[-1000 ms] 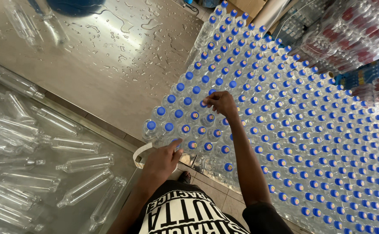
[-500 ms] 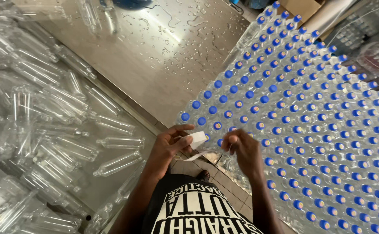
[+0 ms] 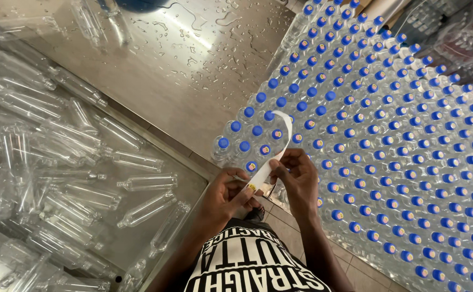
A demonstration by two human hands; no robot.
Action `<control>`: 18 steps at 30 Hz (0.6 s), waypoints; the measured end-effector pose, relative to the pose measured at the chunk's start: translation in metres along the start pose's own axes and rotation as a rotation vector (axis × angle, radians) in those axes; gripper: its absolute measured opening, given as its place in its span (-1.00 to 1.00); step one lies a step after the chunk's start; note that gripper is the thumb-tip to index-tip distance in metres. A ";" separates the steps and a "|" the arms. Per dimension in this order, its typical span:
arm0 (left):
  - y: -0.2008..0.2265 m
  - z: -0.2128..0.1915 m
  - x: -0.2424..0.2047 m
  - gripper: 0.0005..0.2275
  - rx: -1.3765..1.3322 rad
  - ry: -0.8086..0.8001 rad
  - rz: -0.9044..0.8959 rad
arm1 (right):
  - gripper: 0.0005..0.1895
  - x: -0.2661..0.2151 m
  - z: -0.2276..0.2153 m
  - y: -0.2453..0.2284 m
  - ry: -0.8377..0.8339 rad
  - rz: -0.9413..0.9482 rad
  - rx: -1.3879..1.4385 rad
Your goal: The person applies small round stickers to the caps of many plastic water bottles arranged on a metal table. They peel stickers from a roll and press each one onto a bottle cap, working across rows of bottles. The person also handles a roll of clear plastic wrap near the end.
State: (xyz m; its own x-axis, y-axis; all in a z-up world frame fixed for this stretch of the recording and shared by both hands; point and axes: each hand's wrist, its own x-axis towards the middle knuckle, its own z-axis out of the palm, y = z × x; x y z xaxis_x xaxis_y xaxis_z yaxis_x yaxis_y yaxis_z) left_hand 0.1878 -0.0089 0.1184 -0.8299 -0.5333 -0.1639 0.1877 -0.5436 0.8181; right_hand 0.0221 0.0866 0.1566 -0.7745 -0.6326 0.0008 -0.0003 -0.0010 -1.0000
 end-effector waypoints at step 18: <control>0.060 0.018 -0.015 -0.61 0.382 -0.086 0.050 | -0.93 -0.066 -0.036 -0.044 -0.394 -0.460 -0.255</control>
State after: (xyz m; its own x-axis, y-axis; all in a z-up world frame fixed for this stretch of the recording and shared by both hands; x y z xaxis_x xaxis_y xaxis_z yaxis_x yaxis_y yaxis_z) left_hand 0.2020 -0.0220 0.1800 -0.8687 -0.4880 -0.0856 0.0329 -0.2292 0.9728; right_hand 0.0503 0.1562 0.2006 -0.3696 -0.8481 0.3796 -0.4636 -0.1858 -0.8664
